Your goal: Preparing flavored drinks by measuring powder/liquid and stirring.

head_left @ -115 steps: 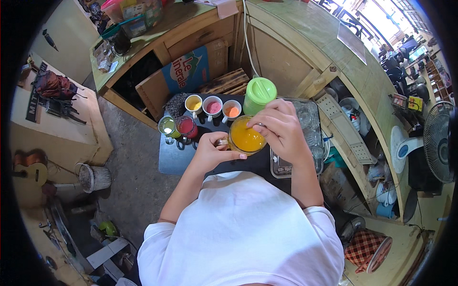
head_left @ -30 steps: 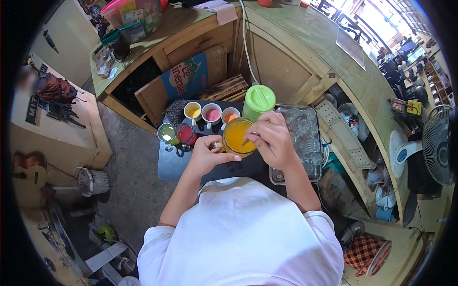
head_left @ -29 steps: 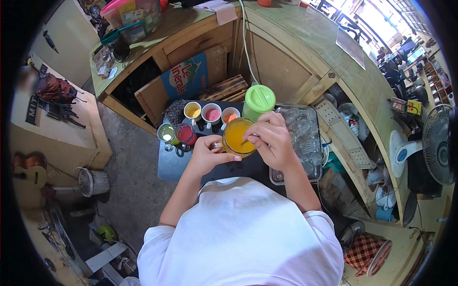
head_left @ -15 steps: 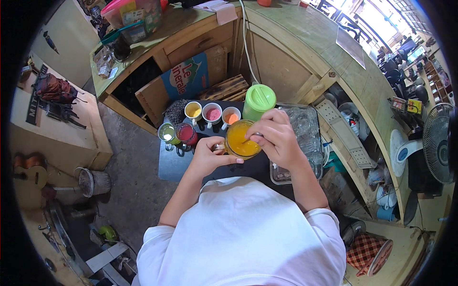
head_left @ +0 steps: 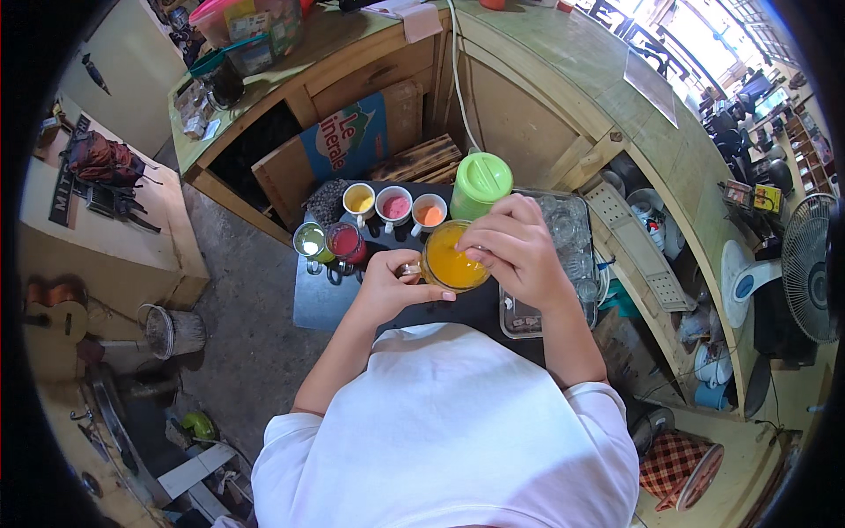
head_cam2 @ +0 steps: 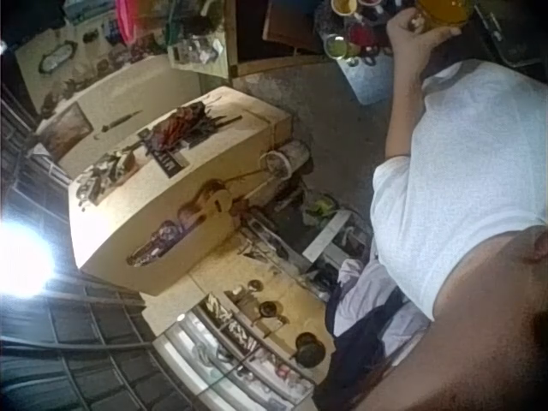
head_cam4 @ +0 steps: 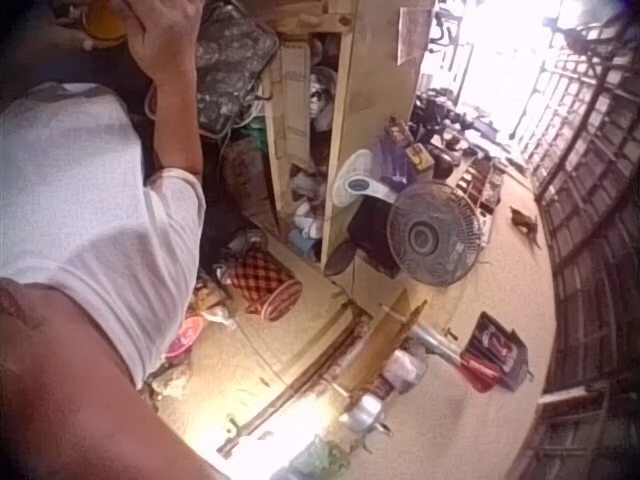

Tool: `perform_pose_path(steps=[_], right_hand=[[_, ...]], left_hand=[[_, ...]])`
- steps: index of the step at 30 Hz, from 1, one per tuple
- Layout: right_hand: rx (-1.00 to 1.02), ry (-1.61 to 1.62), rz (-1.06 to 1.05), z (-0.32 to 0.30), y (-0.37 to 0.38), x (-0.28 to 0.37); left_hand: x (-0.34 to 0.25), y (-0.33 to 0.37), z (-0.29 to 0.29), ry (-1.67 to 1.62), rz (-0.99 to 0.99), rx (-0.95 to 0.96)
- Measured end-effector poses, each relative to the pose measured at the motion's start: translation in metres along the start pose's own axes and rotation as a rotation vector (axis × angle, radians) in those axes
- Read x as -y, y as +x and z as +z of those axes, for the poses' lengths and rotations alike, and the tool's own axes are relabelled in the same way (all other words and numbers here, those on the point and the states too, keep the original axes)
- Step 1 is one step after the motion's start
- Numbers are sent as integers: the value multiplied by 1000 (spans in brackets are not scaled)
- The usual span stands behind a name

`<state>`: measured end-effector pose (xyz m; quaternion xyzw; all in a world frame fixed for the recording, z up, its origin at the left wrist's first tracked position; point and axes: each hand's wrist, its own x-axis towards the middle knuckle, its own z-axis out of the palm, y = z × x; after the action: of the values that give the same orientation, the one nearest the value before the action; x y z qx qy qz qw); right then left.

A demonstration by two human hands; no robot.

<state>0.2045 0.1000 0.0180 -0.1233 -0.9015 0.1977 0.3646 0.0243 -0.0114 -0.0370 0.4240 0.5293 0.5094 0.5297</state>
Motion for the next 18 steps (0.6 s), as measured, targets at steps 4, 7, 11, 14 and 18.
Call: perform_pose_path(steps=[4,7,11,14,18], right_hand=[[-19,-83,-27,2,-3,-9],[25,51,31,4,-6,-11],[24,72,10,4,-3,-6],[3,-26,-3,3,-3,-6],[35,105,57,5,-7,-9]], left_hand=[[6,1,-3,50,-18,-1],[9,3,-1,-8,-2,14],[7,4,1,0,12,11],[6,5,1,-10,9,-3],[19,8,0,-7,-12,5]])
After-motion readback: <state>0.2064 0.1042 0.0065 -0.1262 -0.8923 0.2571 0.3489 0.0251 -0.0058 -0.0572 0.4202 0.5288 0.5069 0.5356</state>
